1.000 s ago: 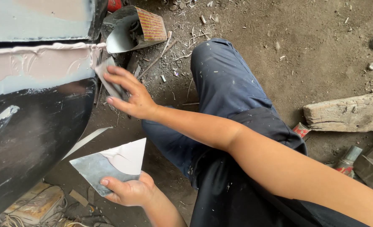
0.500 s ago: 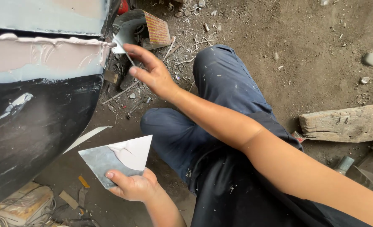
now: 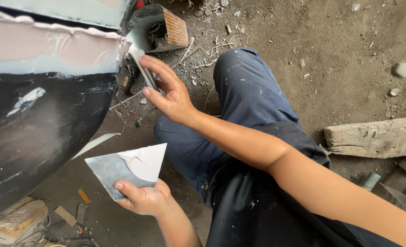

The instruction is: The person mixes a pink body filler on a metal sheet using a putty knife. They then apply the filler to the front bumper of a black car, smoothing it over a damaged area near the headlight.

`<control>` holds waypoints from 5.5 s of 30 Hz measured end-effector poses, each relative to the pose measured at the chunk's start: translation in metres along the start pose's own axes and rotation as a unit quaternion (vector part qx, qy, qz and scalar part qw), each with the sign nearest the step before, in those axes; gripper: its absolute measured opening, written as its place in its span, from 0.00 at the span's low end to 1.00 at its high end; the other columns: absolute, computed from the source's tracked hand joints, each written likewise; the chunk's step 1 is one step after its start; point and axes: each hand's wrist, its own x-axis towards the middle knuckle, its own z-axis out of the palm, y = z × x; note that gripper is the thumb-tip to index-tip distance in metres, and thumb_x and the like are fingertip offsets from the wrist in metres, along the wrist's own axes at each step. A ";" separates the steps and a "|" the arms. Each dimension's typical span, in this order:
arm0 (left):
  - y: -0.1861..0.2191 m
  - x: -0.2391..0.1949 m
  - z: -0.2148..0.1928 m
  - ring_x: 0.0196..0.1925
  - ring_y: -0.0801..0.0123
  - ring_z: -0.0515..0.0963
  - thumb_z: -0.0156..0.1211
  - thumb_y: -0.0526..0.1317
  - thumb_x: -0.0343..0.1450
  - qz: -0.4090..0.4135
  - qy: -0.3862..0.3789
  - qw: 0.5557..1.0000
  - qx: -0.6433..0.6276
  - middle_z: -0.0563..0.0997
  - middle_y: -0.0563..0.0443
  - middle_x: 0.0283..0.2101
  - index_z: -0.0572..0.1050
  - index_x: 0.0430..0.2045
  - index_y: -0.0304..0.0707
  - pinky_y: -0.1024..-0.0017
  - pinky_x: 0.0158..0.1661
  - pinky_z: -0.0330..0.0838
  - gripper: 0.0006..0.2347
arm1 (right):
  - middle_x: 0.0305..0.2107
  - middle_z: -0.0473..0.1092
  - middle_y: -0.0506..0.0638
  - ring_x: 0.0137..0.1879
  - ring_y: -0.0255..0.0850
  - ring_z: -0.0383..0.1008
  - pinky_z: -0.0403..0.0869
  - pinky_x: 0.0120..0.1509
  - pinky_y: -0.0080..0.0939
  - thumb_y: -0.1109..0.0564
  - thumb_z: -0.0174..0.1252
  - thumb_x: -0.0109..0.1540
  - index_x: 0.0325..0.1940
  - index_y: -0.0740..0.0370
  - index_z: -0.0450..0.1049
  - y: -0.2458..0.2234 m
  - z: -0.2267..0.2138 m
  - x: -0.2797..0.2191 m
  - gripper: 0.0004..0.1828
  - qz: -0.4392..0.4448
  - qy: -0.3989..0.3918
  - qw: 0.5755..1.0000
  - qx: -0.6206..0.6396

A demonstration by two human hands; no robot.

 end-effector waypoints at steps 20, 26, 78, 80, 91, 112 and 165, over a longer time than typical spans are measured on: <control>-0.021 0.000 0.020 0.65 0.56 0.74 0.54 0.42 0.81 -0.076 -0.036 0.996 0.010 0.73 0.37 0.65 0.67 0.62 0.24 0.59 0.66 0.69 0.19 | 0.72 0.60 0.58 0.80 0.49 0.57 0.59 0.86 0.49 0.55 0.59 0.70 0.73 0.60 0.66 -0.105 -0.073 -0.005 0.27 0.057 -0.353 0.928 0.103; -0.026 -0.006 0.054 0.59 0.58 0.77 0.58 0.40 0.79 -0.120 -0.040 0.986 -0.111 0.76 0.38 0.60 0.68 0.59 0.22 0.61 0.59 0.75 0.18 | 0.75 0.60 0.61 0.82 0.55 0.58 0.59 0.84 0.51 0.59 0.56 0.70 0.72 0.65 0.68 -0.142 -0.099 -0.010 0.25 0.069 -0.429 0.900 0.016; 0.372 0.126 0.139 0.62 0.57 0.75 0.58 0.41 0.77 -0.412 -0.194 0.890 -0.005 0.75 0.45 0.62 0.66 0.63 0.31 0.56 0.62 0.69 0.21 | 0.71 0.62 0.55 0.76 0.46 0.63 0.63 0.79 0.48 0.53 0.56 0.65 0.68 0.67 0.69 -0.266 0.005 0.060 0.28 0.244 0.124 0.942 0.195; 0.368 0.133 0.129 0.61 0.56 0.75 0.58 0.41 0.77 -0.437 -0.204 0.876 0.000 0.75 0.44 0.61 0.67 0.63 0.30 0.56 0.62 0.69 0.21 | 0.71 0.61 0.55 0.78 0.45 0.59 0.59 0.83 0.48 0.55 0.56 0.63 0.69 0.66 0.67 -0.246 0.026 0.065 0.29 0.212 0.151 0.942 0.213; 0.347 0.168 0.096 0.58 0.56 0.76 0.61 0.43 0.77 -0.509 -0.246 0.823 0.053 0.77 0.44 0.57 0.68 0.61 0.30 0.54 0.58 0.71 0.20 | 0.70 0.63 0.58 0.80 0.53 0.61 0.62 0.84 0.51 0.53 0.58 0.61 0.67 0.61 0.69 -0.203 0.093 0.081 0.29 0.126 0.224 0.965 -0.049; 0.345 0.177 0.096 0.62 0.57 0.74 0.62 0.43 0.75 -0.512 -0.288 0.805 0.083 0.75 0.46 0.60 0.66 0.63 0.33 0.54 0.62 0.68 0.23 | 0.71 0.61 0.57 0.80 0.53 0.61 0.61 0.85 0.52 0.51 0.57 0.65 0.70 0.61 0.67 -0.233 0.109 0.079 0.29 0.127 0.261 0.956 -0.037; 0.394 0.172 0.232 0.53 0.59 0.81 0.53 0.38 0.78 -0.174 -0.400 0.881 0.183 0.78 0.39 0.54 0.65 0.59 0.26 0.62 0.52 0.80 0.17 | 0.68 0.66 0.64 0.78 0.60 0.62 0.58 0.83 0.56 0.58 0.49 0.68 0.66 0.68 0.71 -0.510 -0.022 0.057 0.23 0.190 0.093 0.962 0.171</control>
